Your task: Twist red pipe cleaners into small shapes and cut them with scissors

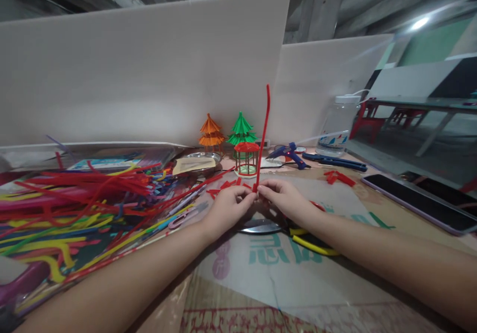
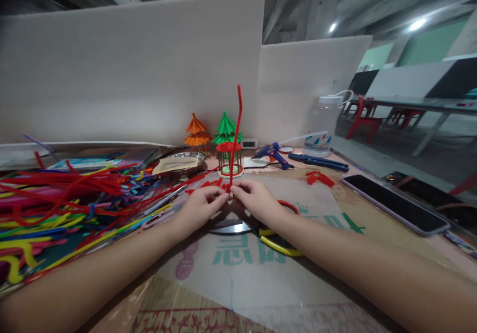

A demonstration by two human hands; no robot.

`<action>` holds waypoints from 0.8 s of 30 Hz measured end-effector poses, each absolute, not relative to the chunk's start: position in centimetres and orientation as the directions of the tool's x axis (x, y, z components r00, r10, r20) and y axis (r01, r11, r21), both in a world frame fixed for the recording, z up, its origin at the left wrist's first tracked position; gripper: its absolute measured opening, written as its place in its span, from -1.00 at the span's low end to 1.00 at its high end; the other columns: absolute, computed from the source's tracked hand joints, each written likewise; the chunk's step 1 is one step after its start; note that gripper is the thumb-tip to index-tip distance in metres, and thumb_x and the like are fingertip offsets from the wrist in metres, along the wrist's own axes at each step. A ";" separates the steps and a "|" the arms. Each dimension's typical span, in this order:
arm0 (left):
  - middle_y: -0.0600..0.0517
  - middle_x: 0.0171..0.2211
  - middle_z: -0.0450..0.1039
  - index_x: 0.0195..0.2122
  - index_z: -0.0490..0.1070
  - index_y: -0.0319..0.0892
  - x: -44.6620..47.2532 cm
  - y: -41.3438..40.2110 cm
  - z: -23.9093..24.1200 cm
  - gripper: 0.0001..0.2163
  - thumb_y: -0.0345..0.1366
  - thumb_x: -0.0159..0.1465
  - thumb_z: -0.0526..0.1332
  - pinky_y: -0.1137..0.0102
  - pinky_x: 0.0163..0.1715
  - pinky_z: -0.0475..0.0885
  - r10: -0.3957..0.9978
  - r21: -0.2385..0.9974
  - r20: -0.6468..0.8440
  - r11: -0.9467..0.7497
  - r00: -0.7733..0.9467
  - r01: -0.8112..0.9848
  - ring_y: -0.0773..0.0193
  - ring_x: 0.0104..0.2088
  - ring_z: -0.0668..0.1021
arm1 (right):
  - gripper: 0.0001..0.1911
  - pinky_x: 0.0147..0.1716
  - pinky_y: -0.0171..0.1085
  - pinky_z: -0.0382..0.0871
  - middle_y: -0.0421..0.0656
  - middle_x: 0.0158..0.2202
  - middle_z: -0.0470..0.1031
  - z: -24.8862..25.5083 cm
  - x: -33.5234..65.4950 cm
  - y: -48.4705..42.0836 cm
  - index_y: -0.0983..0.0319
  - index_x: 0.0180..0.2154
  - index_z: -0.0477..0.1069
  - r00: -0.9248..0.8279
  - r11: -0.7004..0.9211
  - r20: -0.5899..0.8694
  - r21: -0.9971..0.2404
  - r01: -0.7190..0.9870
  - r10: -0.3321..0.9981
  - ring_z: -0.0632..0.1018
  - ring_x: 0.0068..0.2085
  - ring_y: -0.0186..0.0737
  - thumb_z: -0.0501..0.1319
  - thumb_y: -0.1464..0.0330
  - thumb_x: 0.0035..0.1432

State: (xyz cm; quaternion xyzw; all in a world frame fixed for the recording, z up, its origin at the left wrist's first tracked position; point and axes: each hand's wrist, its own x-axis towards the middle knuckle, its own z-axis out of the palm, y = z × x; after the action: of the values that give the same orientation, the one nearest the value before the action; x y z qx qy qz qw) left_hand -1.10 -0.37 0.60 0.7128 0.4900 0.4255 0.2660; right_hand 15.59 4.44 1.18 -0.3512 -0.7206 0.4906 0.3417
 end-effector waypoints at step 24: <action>-0.03 -0.36 0.57 -0.31 0.55 -0.25 -1.2 -0.5 0.7 -0.77 -0.22 0.26 0.16 0.44 -0.33 0.38 0.914 0.745 0.355 -0.402 0.195 0.532 0.24 -0.35 0.55 | -0.74 -0.67 -0.39 0.20 -0.32 -0.59 0.33 0.8 15.7 4.5 0.22 -0.38 0.35 -0.502 0.250 0.122 -0.948 0.197 0.856 0.34 -0.62 -0.39 0.24 0.16 0.06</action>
State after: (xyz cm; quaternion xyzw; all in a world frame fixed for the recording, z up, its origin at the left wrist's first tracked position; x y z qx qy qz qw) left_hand -1.15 -0.52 0.69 0.7351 0.4919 0.4009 0.2384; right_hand 15.68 4.53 0.83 -0.3683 -0.7154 0.4890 0.3368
